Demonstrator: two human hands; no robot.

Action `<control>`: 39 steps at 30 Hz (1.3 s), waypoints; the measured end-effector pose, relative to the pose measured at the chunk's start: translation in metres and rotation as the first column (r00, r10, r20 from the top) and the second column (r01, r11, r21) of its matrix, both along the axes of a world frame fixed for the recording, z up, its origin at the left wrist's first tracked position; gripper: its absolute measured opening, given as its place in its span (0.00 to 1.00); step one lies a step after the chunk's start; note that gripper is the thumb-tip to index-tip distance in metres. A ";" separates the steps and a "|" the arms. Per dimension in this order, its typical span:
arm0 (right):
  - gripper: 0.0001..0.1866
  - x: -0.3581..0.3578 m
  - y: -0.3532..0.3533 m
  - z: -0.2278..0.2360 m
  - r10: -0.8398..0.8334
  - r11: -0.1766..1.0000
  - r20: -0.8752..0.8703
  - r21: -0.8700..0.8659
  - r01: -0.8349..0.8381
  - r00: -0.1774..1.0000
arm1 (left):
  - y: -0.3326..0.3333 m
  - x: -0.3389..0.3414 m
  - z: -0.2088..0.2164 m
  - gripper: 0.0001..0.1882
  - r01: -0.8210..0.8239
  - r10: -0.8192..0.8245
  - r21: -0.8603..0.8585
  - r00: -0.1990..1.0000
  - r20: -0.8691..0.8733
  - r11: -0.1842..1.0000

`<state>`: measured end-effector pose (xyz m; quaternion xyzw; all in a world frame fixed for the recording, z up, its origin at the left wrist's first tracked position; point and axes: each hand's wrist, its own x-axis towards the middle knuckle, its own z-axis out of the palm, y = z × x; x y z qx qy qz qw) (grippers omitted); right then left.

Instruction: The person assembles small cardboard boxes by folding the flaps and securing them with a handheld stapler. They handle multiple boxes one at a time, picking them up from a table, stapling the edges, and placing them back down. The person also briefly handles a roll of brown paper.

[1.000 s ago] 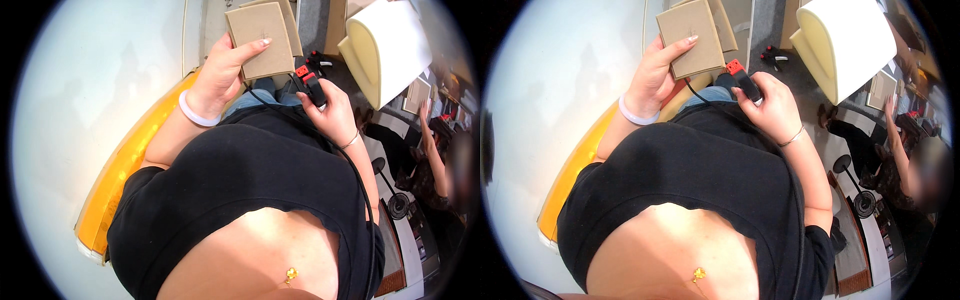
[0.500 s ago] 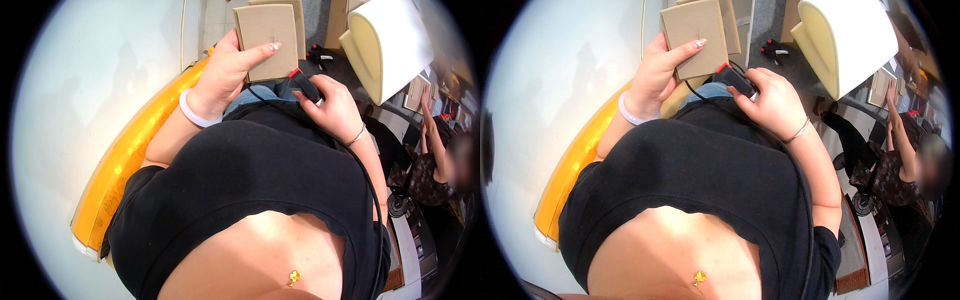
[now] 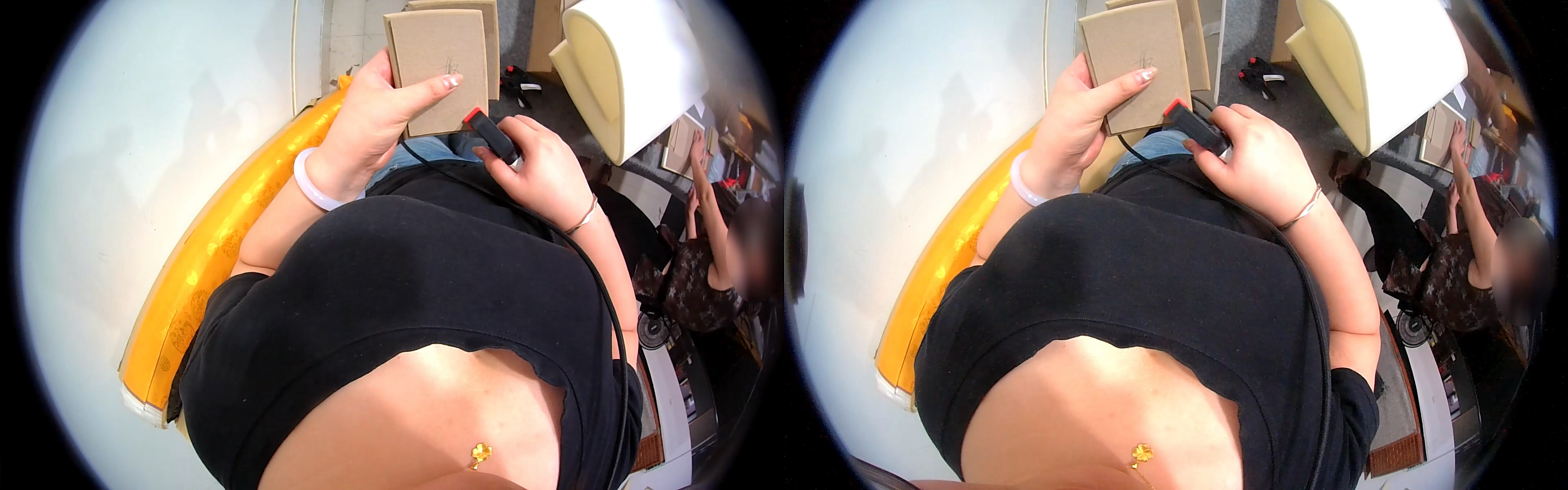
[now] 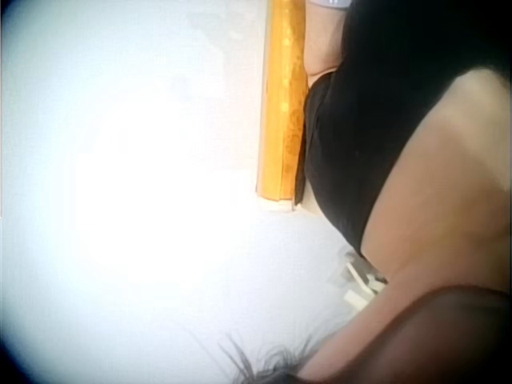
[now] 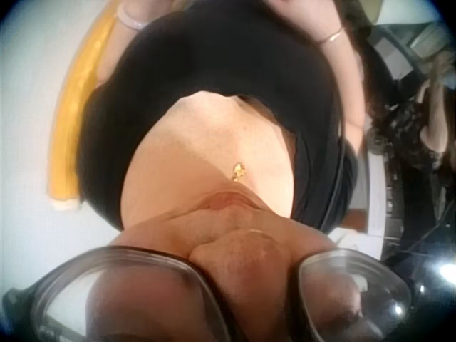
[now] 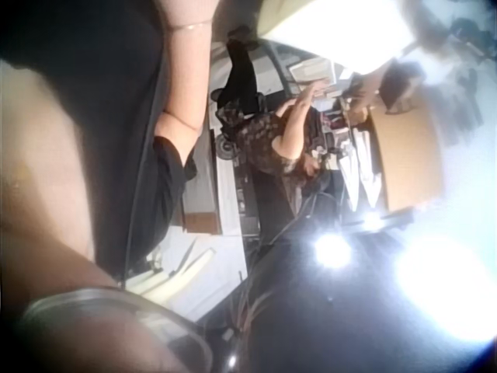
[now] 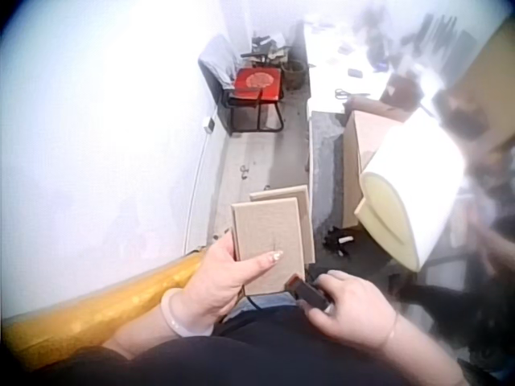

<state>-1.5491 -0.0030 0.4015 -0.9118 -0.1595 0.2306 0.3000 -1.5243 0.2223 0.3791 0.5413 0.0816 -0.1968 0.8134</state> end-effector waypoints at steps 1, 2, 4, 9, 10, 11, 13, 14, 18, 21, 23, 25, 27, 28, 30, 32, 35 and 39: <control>0.21 0.000 0.000 0.002 0.011 1.000 0.001 0.016 -0.011 1.000 | 0.000 0.000 0.000 0.26 0.001 -0.001 0.008 1.000 0.002 1.000; 0.22 0.001 -0.001 0.004 0.020 1.000 -0.017 0.003 -0.020 1.000 | 0.000 0.001 -0.001 0.26 0.001 -0.001 0.015 1.000 0.004 1.000; 0.26 0.001 -0.002 0.009 0.020 1.000 -0.070 0.016 -0.019 0.997 | 0.002 0.002 -0.001 0.26 -0.002 0.002 0.021 1.000 -0.012 1.000; 0.31 0.012 -0.016 0.013 -0.119 0.921 -0.379 0.302 0.244 0.918 | 0.010 0.010 0.003 0.25 -0.016 0.010 -0.059 0.995 -0.098 0.998; 0.30 0.017 -0.020 0.008 -0.187 0.872 -0.438 0.338 0.354 0.879 | 0.013 0.012 0.005 0.25 -0.021 0.013 -0.080 0.995 -0.101 0.997; 0.28 0.024 -0.028 0.000 -0.187 0.853 -0.428 0.376 0.363 0.884 | 0.014 0.014 0.006 0.25 -0.024 0.014 -0.085 0.994 -0.112 0.996; 0.28 0.036 -0.041 -0.030 -0.296 0.774 -0.522 0.359 0.521 0.800 | 0.018 0.019 0.009 0.24 -0.028 0.017 -0.083 0.991 -0.131 0.996; 0.28 0.042 -0.050 -0.049 -0.289 0.724 -0.584 0.385 0.572 0.759 | 0.021 0.020 0.009 0.24 -0.031 0.021 -0.076 0.990 -0.138 0.997; 0.22 0.051 -0.084 -0.161 -0.516 0.818 -0.546 -0.085 0.569 0.660 | 0.034 0.021 0.007 0.23 -0.089 0.068 -0.161 0.989 -0.134 0.983; 0.23 0.030 -0.102 -0.241 -0.484 0.838 -0.119 -0.346 0.421 0.867 | 0.047 0.023 -0.001 0.23 -0.131 0.118 -0.050 0.971 -0.210 0.990; 0.27 0.023 -0.108 -0.280 -0.479 0.774 0.024 -0.459 0.435 0.878 | 0.054 0.023 -0.006 0.23 -0.122 0.116 -0.009 0.962 -0.249 0.992; 0.32 0.018 -0.113 -0.304 -0.342 0.801 0.249 -0.427 0.420 0.906 | 0.059 0.025 -0.011 0.23 -0.098 0.110 0.054 0.947 -0.303 0.994; 0.37 0.019 -0.113 -0.321 -0.242 0.854 0.346 -0.366 0.368 0.906 | 0.062 0.026 -0.014 0.24 -0.082 0.097 0.060 0.941 -0.323 0.995; 0.37 0.022 -0.113 -0.327 -0.195 0.861 0.327 -0.395 0.321 0.925 | 0.064 0.027 -0.013 0.24 -0.077 0.103 0.087 0.934 -0.343 0.993; 0.36 0.027 -0.112 -0.336 -0.093 0.877 0.304 -0.426 0.222 0.948 | 0.064 0.026 -0.014 0.24 -0.070 0.099 0.094 0.928 -0.358 0.993; 0.33 0.031 -0.112 -0.344 -0.091 0.867 0.250 -0.457 0.200 0.964 | 0.064 0.025 -0.013 0.25 -0.054 0.097 0.124 0.923 -0.373 0.991; 0.30 0.037 -0.110 -0.351 -0.112 0.871 0.282 -0.433 0.231 0.953 | 0.064 0.026 -0.013 0.26 -0.013 0.057 0.113 0.916 -0.397 0.993; 0.26 0.041 -0.104 -0.335 -0.266 0.892 0.283 -0.289 0.347 0.921 | 0.068 0.034 -0.012 0.27 0.054 -0.009 0.107 0.925 -0.380 0.993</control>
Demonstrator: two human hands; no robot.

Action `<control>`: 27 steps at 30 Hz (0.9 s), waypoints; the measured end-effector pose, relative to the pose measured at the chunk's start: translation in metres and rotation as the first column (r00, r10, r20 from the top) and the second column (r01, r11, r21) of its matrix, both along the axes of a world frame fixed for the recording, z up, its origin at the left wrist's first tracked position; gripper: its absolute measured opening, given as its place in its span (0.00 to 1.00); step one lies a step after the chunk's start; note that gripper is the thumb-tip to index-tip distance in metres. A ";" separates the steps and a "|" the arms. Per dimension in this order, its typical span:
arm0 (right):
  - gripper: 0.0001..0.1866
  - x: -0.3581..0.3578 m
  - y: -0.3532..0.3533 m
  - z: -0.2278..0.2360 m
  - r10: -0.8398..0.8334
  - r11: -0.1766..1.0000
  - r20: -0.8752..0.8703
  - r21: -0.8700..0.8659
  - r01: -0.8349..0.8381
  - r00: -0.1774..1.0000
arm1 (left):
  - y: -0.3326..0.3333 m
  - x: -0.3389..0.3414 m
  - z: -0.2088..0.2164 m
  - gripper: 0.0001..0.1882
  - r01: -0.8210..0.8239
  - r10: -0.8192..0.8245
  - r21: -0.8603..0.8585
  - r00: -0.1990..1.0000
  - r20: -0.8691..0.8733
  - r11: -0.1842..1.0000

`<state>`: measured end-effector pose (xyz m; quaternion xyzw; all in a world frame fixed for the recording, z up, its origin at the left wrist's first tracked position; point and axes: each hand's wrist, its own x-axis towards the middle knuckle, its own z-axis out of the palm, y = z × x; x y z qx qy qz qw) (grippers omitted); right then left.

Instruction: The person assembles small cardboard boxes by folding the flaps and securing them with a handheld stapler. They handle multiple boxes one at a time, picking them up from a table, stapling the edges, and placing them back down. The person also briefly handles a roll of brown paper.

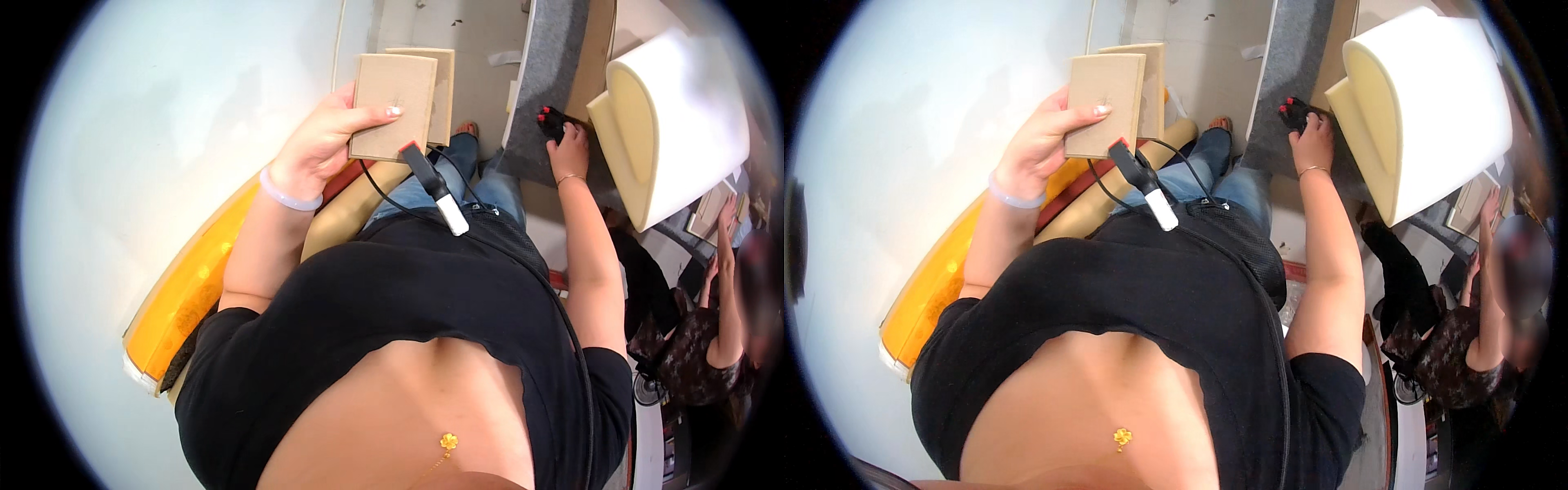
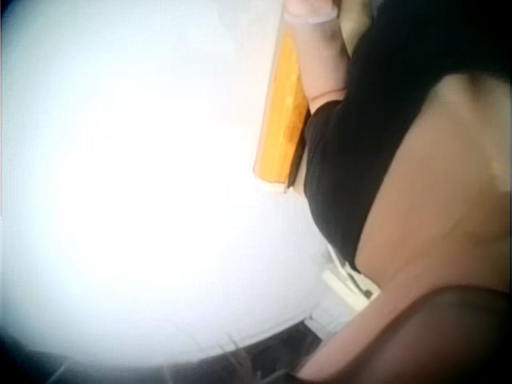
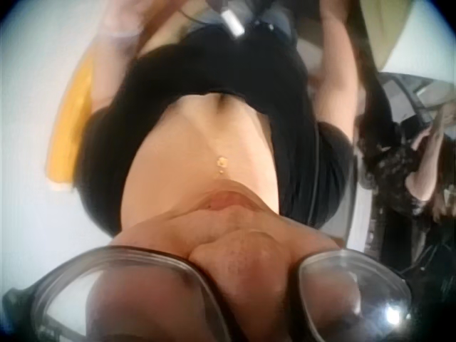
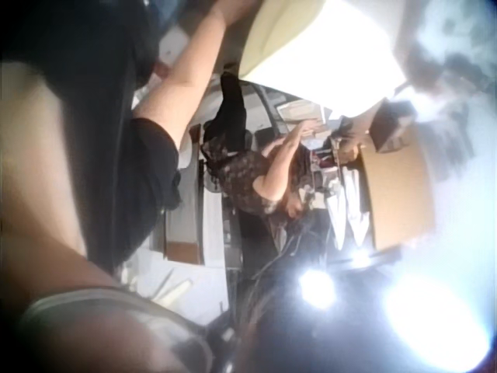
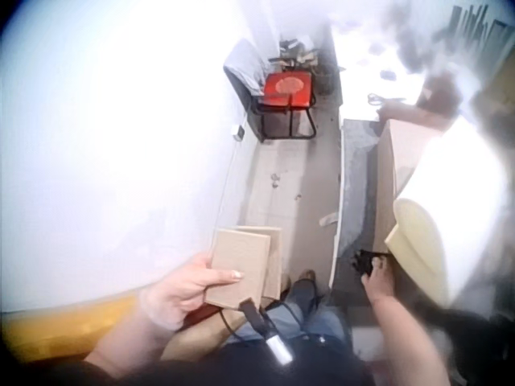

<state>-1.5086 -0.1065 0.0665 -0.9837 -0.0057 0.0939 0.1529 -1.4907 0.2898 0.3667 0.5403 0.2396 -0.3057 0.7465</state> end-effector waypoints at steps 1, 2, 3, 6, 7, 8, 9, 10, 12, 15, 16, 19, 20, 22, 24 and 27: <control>0.25 0.002 0.003 0.011 -0.036 0.998 -0.004 0.054 0.036 0.999 | 0.001 0.003 0.001 0.27 0.025 -0.025 0.004 0.999 0.020 1.000; 0.23 0.002 0.007 0.026 -0.098 0.986 -0.062 0.126 0.105 0.993 | 0.002 0.006 0.002 0.28 0.051 -0.051 0.007 0.998 0.040 0.999; 0.22 0.003 0.014 0.042 -0.155 0.965 -0.124 0.193 0.177 0.980 | 0.003 0.009 0.003 0.28 0.084 -0.084 0.015 0.994 0.064 0.996; 0.18 0.006 0.037 0.111 -0.220 0.817 -0.281 0.470 0.334 0.934 | 0.005 0.020 0.008 0.30 0.181 -0.186 0.051 0.973 0.135 0.982; 0.17 0.008 0.044 0.138 -0.216 0.736 -0.327 0.564 0.373 0.920 | 0.005 0.022 0.010 0.30 0.207 -0.216 0.073 0.963 0.159 0.976; 0.16 0.010 0.052 0.166 -0.175 0.728 -0.270 0.612 0.309 0.947 | 0.005 0.025 0.012 0.31 0.233 -0.247 0.095 0.952 0.182 0.968; 0.15 0.012 0.061 0.193 -0.135 0.717 -0.209 0.654 0.241 0.968 | 0.005 0.027 0.015 0.31 0.250 -0.266 0.104 0.942 0.206 0.963; 0.15 0.015 0.068 0.220 -0.098 0.703 -0.145 0.690 0.171 0.985 | 0.003 0.028 0.017 0.31 0.267 -0.286 0.113 0.930 0.231 0.957; 0.15 0.021 0.074 0.271 0.041 0.768 -0.193 0.634 0.093 0.980 | 0.000 0.030 0.022 0.31 0.300 -0.325 0.130 0.906 0.272 0.945; 0.17 0.032 0.086 0.319 0.199 0.868 -0.182 0.489 -0.086 0.963 | -0.005 0.030 0.030 0.31 0.339 -0.368 0.145 0.875 0.314 0.930; 0.18 0.036 0.090 0.328 0.235 0.882 -0.161 0.450 -0.140 0.958 | -0.006 0.029 0.033 0.31 0.344 -0.373 0.143 0.869 0.326 0.928; 0.21 0.042 0.100 0.344 0.273 0.911 -0.122 0.351 -0.216 0.954 | -0.009 0.026 0.041 0.32 0.366 -0.396 0.152 0.846 0.355 0.918; 0.21 0.043 0.102 0.348 0.282 0.917 -0.120 0.324 -0.231 0.952 | -0.009 0.025 0.044 0.32 0.373 -0.405 0.158 0.838 0.365 0.914; 0.21 0.044 0.103 0.354 0.282 0.929 -0.139 0.288 -0.234 0.949 | -0.009 0.023 0.046 0.32 0.375 -0.409 0.164 0.831 0.377 0.913; 0.21 0.043 0.104 0.358 0.291 0.937 -0.124 0.237 -0.256 0.949 | -0.009 0.021 0.048 0.33 0.375 -0.411 0.169 0.828 0.381 0.911; 0.21 0.039 0.107 0.361 0.295 0.934 -0.097 0.239 -0.265 0.951 | -0.008 0.017 0.050 0.33 0.368 -0.402 0.162 0.832 0.381 0.915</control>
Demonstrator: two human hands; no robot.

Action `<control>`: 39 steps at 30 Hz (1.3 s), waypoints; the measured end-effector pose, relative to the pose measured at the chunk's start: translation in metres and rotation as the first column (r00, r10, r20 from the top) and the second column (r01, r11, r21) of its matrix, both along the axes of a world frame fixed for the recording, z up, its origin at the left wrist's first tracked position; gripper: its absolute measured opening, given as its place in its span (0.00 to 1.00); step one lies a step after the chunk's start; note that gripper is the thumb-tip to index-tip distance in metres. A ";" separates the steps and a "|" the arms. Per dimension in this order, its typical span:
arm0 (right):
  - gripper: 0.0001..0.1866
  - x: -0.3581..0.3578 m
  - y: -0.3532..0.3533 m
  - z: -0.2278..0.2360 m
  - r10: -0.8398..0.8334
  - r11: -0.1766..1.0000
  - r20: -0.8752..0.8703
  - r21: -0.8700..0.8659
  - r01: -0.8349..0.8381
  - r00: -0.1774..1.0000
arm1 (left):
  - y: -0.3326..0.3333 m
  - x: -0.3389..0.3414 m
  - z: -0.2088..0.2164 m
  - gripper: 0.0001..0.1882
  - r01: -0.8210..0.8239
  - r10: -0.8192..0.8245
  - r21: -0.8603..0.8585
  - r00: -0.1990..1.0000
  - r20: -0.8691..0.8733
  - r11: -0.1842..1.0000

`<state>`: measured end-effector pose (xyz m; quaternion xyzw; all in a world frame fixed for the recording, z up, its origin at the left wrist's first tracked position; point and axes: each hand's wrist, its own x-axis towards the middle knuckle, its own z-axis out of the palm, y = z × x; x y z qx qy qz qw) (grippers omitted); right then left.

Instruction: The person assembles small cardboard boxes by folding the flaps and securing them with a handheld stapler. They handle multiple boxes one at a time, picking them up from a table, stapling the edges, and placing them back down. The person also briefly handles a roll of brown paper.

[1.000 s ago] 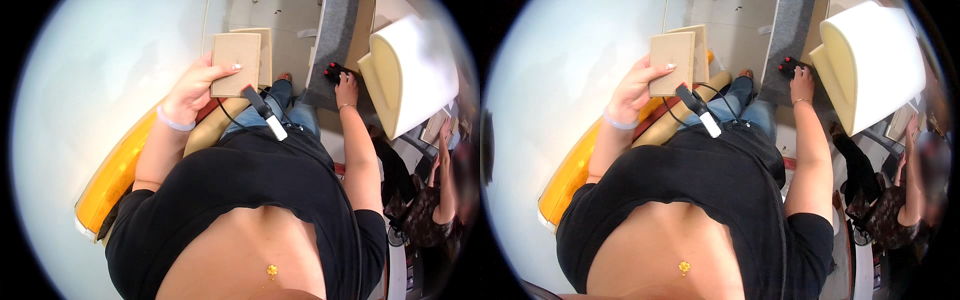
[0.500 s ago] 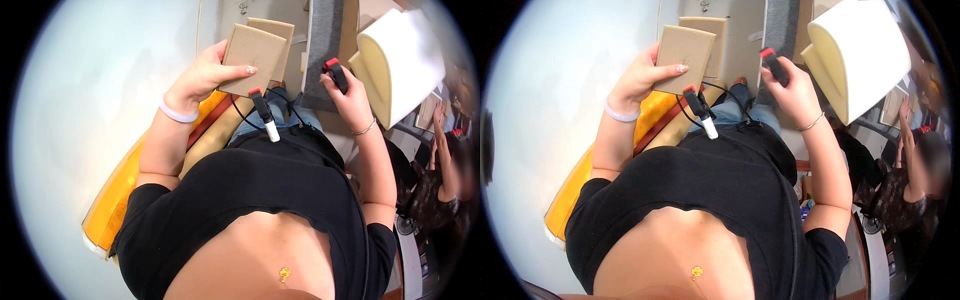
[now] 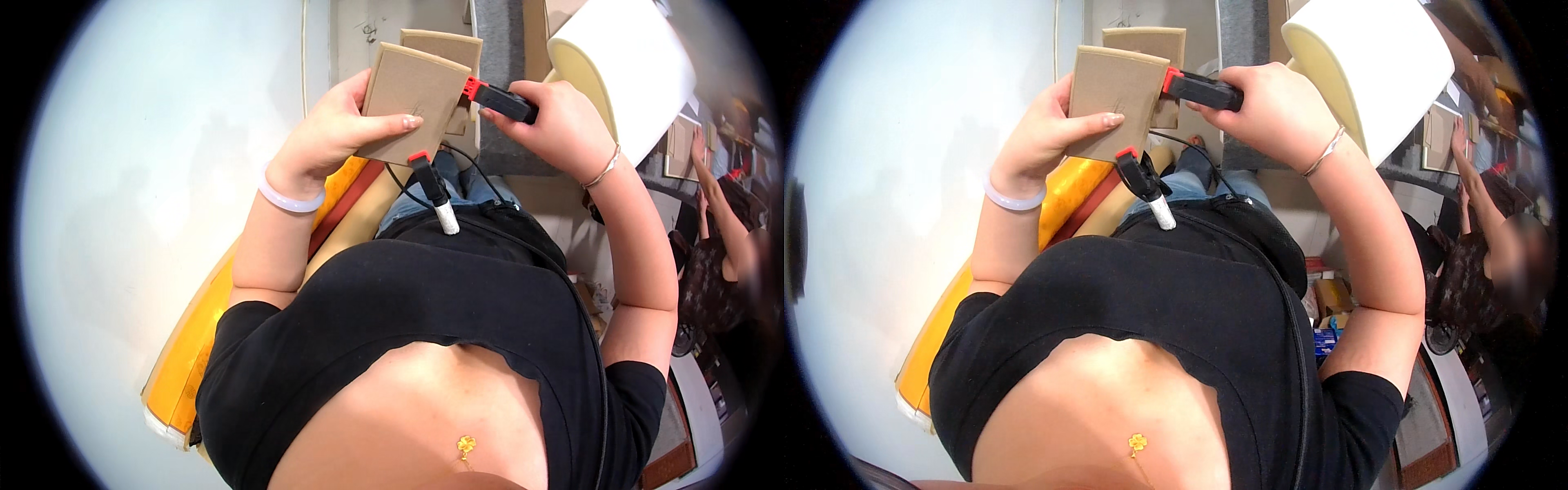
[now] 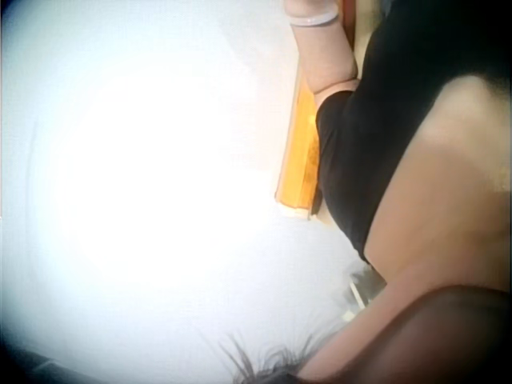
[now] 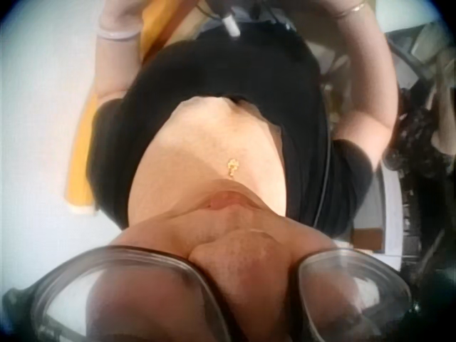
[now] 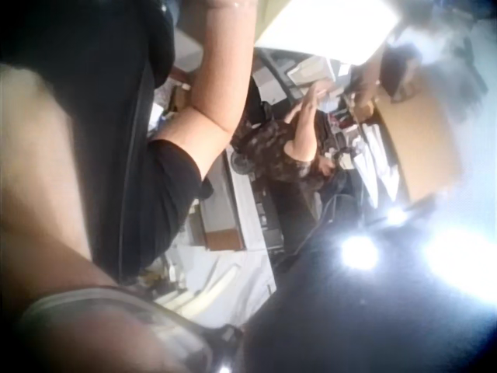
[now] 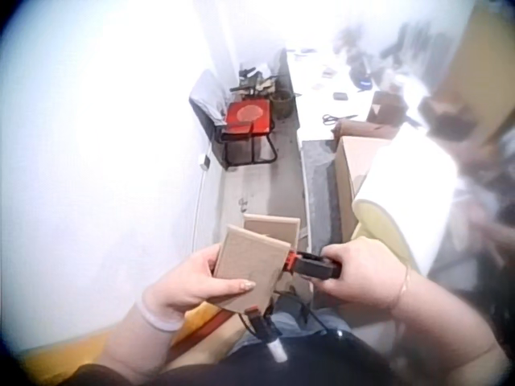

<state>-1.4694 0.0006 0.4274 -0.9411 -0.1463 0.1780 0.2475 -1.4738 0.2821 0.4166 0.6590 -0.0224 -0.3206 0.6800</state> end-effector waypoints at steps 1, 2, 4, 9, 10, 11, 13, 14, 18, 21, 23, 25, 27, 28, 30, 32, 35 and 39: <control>0.20 -0.001 0.001 0.001 -0.003 1.000 -0.005 0.021 0.003 1.000 | 0.000 -0.001 0.000 0.33 -0.008 0.007 -0.012 1.000 -0.004 1.000; 0.20 -0.002 0.001 0.002 -0.001 1.000 0.006 0.013 0.001 1.000 | -0.001 -0.002 0.000 0.33 -0.016 0.016 -0.011 1.000 -0.012 1.000; 0.20 -0.005 0.003 0.004 -0.005 1.000 -0.002 0.005 0.005 1.000 | 0.000 -0.005 0.002 0.32 -0.016 0.016 -0.023 1.000 -0.011 1.000; 0.19 -0.011 0.009 0.011 0.009 1.000 0.039 -0.007 -0.009 0.999 | 0.005 -0.012 0.009 0.31 -0.018 0.018 -0.022 1.000 -0.005 1.000; 0.19 -0.012 0.010 0.012 0.009 1.000 0.040 -0.007 -0.009 0.999 | 0.007 -0.014 0.010 0.31 -0.015 0.015 -0.020 1.000 -0.012 1.000; 0.19 -0.013 0.011 0.013 0.019 1.000 0.061 -0.006 -0.018 0.998 | 0.007 -0.015 0.011 0.31 -0.011 0.011 -0.011 1.000 -0.018 1.000; 0.19 -0.013 0.013 0.015 0.028 1.000 0.092 -0.001 -0.028 0.995 | 0.007 -0.017 0.013 0.31 -0.018 0.018 -0.013 1.000 -0.011 1.000; 0.19 -0.014 0.013 0.016 0.037 0.999 0.097 -0.012 -0.036 0.995 | 0.006 -0.018 0.013 0.32 -0.020 0.020 -0.012 1.000 -0.008 1.000; 0.18 -0.013 0.013 0.020 0.057 0.998 0.096 -0.027 -0.054 0.994 | 0.005 -0.020 0.015 0.31 -0.011 0.011 -0.002 1.000 0.000 1.000; 0.18 -0.012 0.015 0.022 0.081 0.997 0.147 -0.022 -0.079 0.986 | 0.004 -0.021 0.016 0.30 -0.010 0.010 -0.009 1.000 0.015 1.000; 0.18 -0.012 0.016 0.023 0.089 0.996 0.165 -0.023 -0.087 0.982 | 0.003 -0.021 0.016 0.30 -0.018 0.018 -0.008 1.000 0.005 1.000; 0.18 -0.012 0.016 0.023 0.085 0.996 0.158 -0.023 -0.083 0.984 | 0.003 -0.021 0.017 0.29 -0.014 0.014 -0.021 1.000 0.006 1.000; 0.18 -0.012 0.017 0.023 0.087 0.996 0.158 -0.033 -0.083 0.984 | 0.002 -0.020 0.017 0.29 -0.010 0.010 -0.025 1.000 0.002 1.000; 0.18 -0.012 0.017 0.022 0.086 0.996 0.159 -0.036 -0.081 0.984 | 0.003 -0.020 0.017 0.29 -0.009 0.009 -0.027 1.000 0.000 1.000; 0.18 -0.012 0.017 0.021 0.085 0.996 0.153 -0.038 -0.080 0.985 | 0.003 -0.019 0.017 0.29 -0.006 0.006 -0.025 1.000 -0.008 1.000; 0.17 -0.012 0.016 0.020 0.081 0.996 0.131 -0.043 -0.076 0.988 | 0.003 -0.019 0.017 0.29 -0.003 0.003 -0.013 1.000 -0.011 1.000; 0.17 -0.012 0.017 0.018 0.059 0.997 0.092 -0.048 -0.054 0.994 | 0.003 -0.018 0.017 0.30 -0.019 0.019 0.001 0.999 -0.029 1.000; 0.16 -0.015 0.019 0.019 0.048 0.998 0.074 -0.039 -0.046 0.996 | 0.003 -0.019 0.016 0.30 -0.031 0.027 -0.050 0.997 -0.068 0.998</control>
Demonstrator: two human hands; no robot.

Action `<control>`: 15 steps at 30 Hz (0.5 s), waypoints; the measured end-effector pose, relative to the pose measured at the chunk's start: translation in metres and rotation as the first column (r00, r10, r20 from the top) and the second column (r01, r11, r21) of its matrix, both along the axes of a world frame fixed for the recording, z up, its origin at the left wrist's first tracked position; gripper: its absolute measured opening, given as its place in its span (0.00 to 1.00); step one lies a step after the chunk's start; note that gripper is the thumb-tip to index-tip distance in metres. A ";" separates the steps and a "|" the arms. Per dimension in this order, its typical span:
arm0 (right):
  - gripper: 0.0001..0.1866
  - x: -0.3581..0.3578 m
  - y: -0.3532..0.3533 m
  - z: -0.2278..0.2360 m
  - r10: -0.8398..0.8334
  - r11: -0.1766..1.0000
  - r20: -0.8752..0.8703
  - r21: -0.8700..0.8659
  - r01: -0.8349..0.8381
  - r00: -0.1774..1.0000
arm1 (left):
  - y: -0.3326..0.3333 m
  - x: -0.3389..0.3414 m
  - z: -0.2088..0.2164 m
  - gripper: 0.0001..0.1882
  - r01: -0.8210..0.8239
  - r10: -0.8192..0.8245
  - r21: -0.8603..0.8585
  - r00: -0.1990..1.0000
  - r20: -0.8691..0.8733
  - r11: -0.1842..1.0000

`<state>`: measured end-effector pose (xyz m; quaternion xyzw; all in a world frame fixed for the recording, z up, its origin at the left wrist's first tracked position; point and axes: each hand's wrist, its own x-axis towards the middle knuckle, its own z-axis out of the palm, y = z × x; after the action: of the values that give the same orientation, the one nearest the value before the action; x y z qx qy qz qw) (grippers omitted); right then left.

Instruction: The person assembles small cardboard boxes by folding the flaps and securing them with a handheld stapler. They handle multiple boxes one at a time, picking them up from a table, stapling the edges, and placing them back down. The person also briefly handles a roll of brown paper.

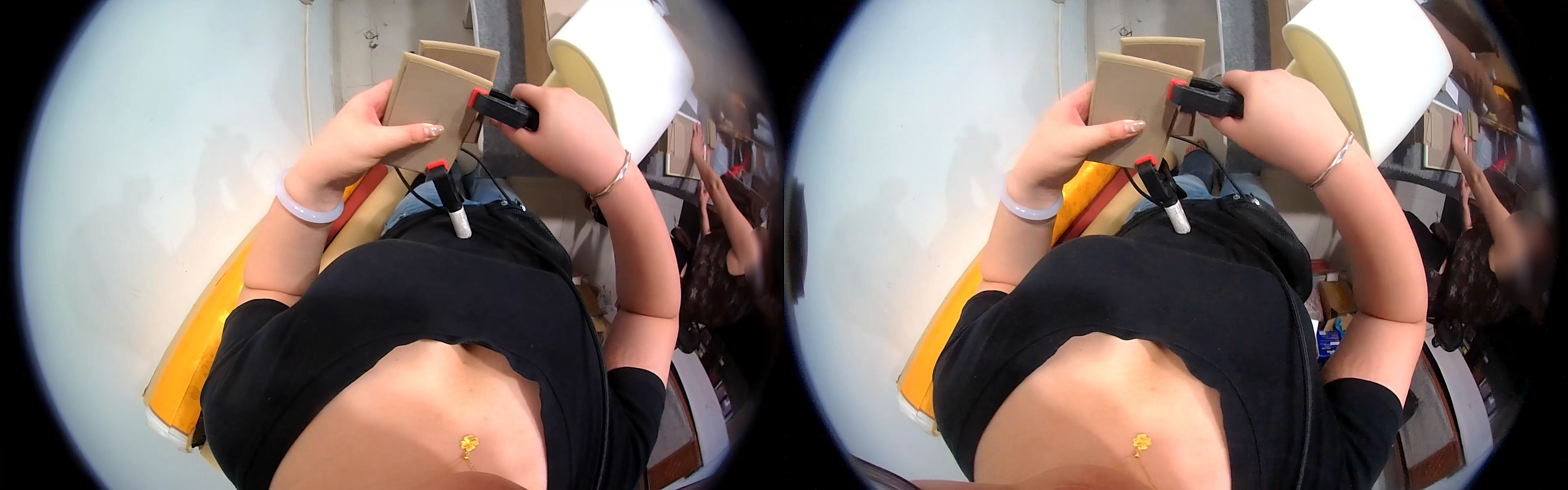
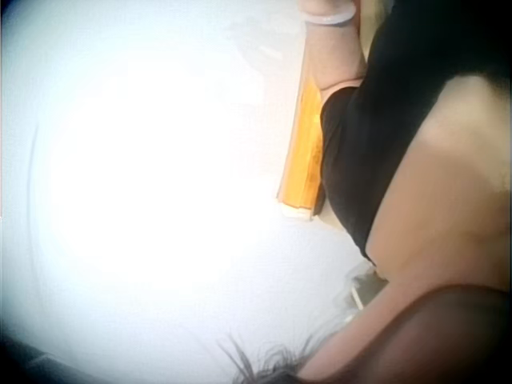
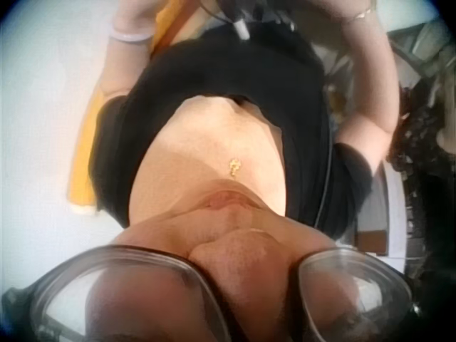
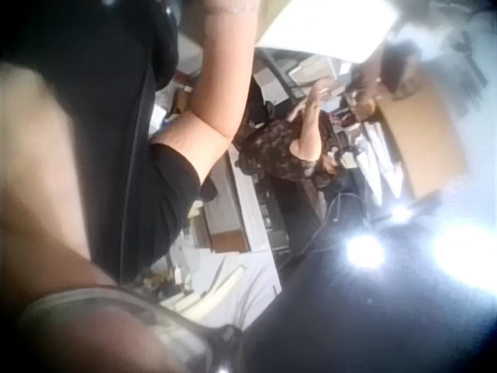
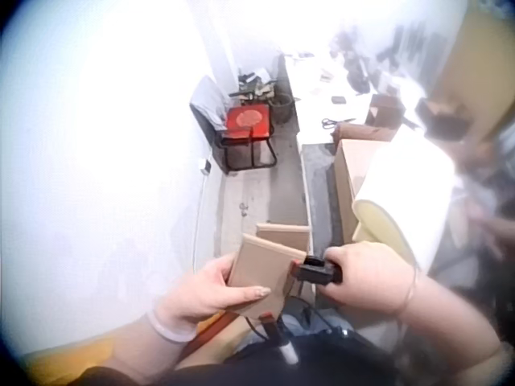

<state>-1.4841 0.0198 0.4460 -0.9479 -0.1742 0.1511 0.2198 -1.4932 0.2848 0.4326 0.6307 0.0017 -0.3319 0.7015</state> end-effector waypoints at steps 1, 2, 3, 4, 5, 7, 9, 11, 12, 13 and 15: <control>0.16 -0.001 0.000 0.001 -0.007 1.000 -0.030 -0.012 0.007 1.000 | 0.000 0.000 -0.001 0.30 0.002 -0.002 -0.016 1.000 -0.004 1.000; 0.16 0.000 0.000 0.002 0.003 1.000 -0.017 0.000 -0.003 1.000 | 0.001 -0.001 -0.002 0.30 0.006 -0.006 -0.040 1.000 -0.006 0.999; 0.16 0.000 -0.002 0.003 -0.003 1.000 -0.027 -0.002 0.003 1.000 | 0.001 -0.001 -0.004 0.30 -0.002 0.002 -0.019 1.000 0.001 1.000; 0.16 0.000 -0.003 0.004 -0.016 1.000 -0.042 0.004 0.016 0.999 | 0.002 0.000 -0.006 0.30 -0.007 0.007 -0.005 1.000 0.013 1.000; 0.15 0.000 -0.005 0.004 -0.019 0.999 -0.051 -0.033 0.017 0.999 | 0.003 0.001 -0.008 0.30 -0.011 0.011 0.007 1.000 0.026 1.000; 0.15 0.002 -0.011 0.005 -0.021 0.999 -0.054 -0.044 0.018 0.998 | 0.005 0.003 -0.013 0.29 -0.045 0.046 -0.039 0.999 0.022 0.998; 0.14 -0.001 -0.016 0.003 -0.118 0.993 -0.042 -0.018 0.118 0.992 | 0.007 0.003 -0.016 0.27 -0.096 0.096 -0.106 0.995 -0.001 0.990; 0.14 -0.004 -0.016 -0.002 -0.256 0.942 -0.059 0.207 0.263 0.965 | 0.005 0.004 -0.020 0.25 -0.165 0.158 -0.181 0.986 -0.052 0.969; 0.13 -0.007 -0.013 -0.006 -0.346 0.852 -0.113 0.377 0.362 0.931 | 0.004 0.003 -0.020 0.24 -0.200 0.190 -0.197 0.980 -0.066 0.960; 0.13 -0.009 -0.009 -0.009 -0.468 0.714 -0.223 0.476 0.514 0.855 | 0.001 0.000 -0.020 0.24 -0.232 0.220 -0.203 0.972 -0.081 0.951; 0.12 -0.017 0.001 -0.012 -0.411 0.566 -0.304 0.654 0.502 0.860 | -0.005 -0.006 -0.019 0.23 -0.281 0.262 -0.232 0.959 -0.108 0.931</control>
<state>-1.5014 0.0210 0.4339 -0.7877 0.0454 0.0647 0.6109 -1.4992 0.2801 0.4137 0.5201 0.0745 -0.2532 0.8123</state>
